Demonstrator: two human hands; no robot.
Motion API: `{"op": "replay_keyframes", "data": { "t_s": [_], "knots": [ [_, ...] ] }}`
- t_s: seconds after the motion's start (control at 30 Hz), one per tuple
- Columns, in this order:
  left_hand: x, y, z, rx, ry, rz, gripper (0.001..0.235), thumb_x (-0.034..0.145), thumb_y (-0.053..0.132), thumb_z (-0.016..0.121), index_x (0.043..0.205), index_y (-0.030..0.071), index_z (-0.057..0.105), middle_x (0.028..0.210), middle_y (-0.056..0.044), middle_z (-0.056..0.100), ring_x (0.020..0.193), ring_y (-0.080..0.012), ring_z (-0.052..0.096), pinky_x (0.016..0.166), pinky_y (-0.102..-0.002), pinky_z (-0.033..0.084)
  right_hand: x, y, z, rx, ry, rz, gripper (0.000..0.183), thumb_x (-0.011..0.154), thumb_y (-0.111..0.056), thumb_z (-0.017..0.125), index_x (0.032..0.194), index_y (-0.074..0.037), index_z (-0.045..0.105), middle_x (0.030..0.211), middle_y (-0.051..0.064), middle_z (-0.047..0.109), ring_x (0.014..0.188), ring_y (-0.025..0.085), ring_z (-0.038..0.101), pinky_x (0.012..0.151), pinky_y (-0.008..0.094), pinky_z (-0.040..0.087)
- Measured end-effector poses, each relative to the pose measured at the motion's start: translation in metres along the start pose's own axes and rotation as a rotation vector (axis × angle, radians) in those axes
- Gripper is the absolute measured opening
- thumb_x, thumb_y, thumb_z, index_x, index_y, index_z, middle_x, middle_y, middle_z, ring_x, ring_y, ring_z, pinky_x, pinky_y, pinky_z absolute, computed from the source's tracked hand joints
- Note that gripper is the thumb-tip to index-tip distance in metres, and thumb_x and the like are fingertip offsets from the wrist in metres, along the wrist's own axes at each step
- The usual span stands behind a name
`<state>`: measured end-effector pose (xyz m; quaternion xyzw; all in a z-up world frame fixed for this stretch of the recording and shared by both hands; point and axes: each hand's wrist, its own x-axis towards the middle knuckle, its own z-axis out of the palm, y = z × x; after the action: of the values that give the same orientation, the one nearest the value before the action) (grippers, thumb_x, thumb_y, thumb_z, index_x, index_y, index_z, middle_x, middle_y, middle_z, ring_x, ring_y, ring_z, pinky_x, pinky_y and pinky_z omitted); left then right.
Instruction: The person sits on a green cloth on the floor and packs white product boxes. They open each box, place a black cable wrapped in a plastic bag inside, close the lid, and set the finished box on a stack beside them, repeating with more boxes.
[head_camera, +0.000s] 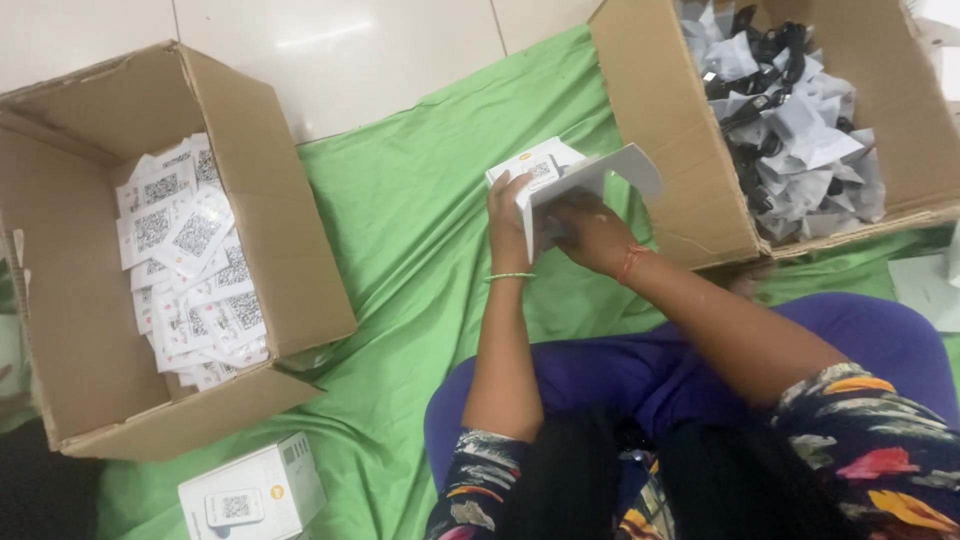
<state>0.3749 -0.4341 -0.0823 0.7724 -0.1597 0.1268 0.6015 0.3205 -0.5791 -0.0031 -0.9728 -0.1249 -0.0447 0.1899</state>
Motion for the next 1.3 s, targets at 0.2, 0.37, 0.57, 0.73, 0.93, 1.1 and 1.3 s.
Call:
{"op": "replay_keyframes", "data": {
  "t_s": [0.2, 0.37, 0.57, 0.73, 0.93, 1.1, 1.3],
  "knots": [
    [0.017, 0.031, -0.056, -0.049, -0.336, -0.127, 0.093, 0.064, -0.005, 0.084, 0.147, 0.022, 0.05, 0.16, -0.02, 0.036, 0.147, -0.0387, 0.041, 0.118, -0.042, 0.041, -0.03, -0.001, -0.069, 0.324, -0.159, 0.11, 0.052, 0.077, -0.016, 0.079, 0.127, -0.013, 0.067, 0.124, 0.016, 0.07, 0.114, 0.032, 0.066, 0.098, 0.04, 0.05],
    [0.017, 0.033, -0.063, -0.081, -0.432, -0.192, 0.073, 0.07, -0.004, 0.068, 0.138, 0.023, 0.062, 0.165, -0.013, 0.034, 0.149, -0.0363, 0.039, 0.117, -0.041, 0.04, -0.045, -0.012, -0.125, 0.576, -0.223, 0.156, 0.048, 0.082, -0.016, 0.079, 0.128, -0.011, 0.066, 0.12, 0.008, 0.073, 0.11, 0.019, 0.068, 0.097, 0.033, 0.052],
    [0.008, 0.023, -0.036, -0.091, -0.377, -0.114, 0.023, 0.098, 0.012, 0.06, 0.114, 0.014, 0.075, 0.141, -0.012, 0.069, 0.149, -0.0379, 0.044, 0.124, -0.044, 0.031, -0.051, -0.013, -0.127, 0.959, -0.106, 0.234, 0.045, 0.087, -0.009, 0.077, 0.13, -0.004, 0.064, 0.115, 0.003, 0.069, 0.103, 0.013, 0.063, 0.088, 0.03, 0.052],
    [0.009, 0.044, -0.039, 0.137, -0.388, 0.021, 0.017, 0.091, 0.017, 0.071, 0.106, 0.01, 0.075, 0.131, -0.012, 0.071, 0.132, -0.0356, 0.057, 0.122, -0.045, 0.034, -0.047, -0.012, -0.101, 1.265, 0.043, 0.39, 0.044, 0.089, -0.008, 0.075, 0.13, -0.005, 0.061, 0.112, 0.001, 0.069, 0.097, 0.01, 0.065, 0.08, 0.029, 0.054],
    [0.011, 0.105, -0.037, -0.091, -0.191, -0.141, 0.026, 0.094, 0.017, 0.07, 0.12, 0.013, 0.071, 0.127, -0.01, 0.072, 0.122, -0.028, 0.068, 0.106, -0.039, 0.051, -0.048, 0.0, -0.079, 1.48, 0.135, 0.564, 0.034, 0.096, -0.012, 0.067, 0.129, -0.007, 0.06, 0.112, 0.003, 0.069, 0.096, 0.013, 0.067, 0.077, 0.029, 0.053],
    [0.009, 0.112, -0.032, -0.068, -0.2, -0.032, 0.036, 0.09, 0.011, 0.07, 0.126, 0.01, 0.069, 0.128, -0.013, 0.071, 0.123, -0.028, 0.067, 0.104, -0.037, 0.051, -0.047, 0.035, -0.081, 1.666, 0.259, 0.744, 0.03, 0.097, -0.011, 0.065, 0.126, -0.009, 0.059, 0.107, 0.005, 0.069, 0.094, 0.018, 0.069, 0.077, 0.033, 0.056],
    [-0.016, 0.154, 0.016, -0.415, -0.487, 0.071, 0.053, 0.105, 0.014, 0.053, 0.156, 0.006, 0.043, 0.161, -0.021, 0.047, 0.153, -0.0334, 0.042, 0.126, -0.039, 0.03, -0.064, 0.067, -0.103, 1.741, 0.412, 0.769, 0.027, 0.097, -0.01, 0.064, 0.123, -0.01, 0.059, 0.107, 0.006, 0.068, 0.096, 0.021, 0.068, 0.082, 0.037, 0.058]
  ]
}}
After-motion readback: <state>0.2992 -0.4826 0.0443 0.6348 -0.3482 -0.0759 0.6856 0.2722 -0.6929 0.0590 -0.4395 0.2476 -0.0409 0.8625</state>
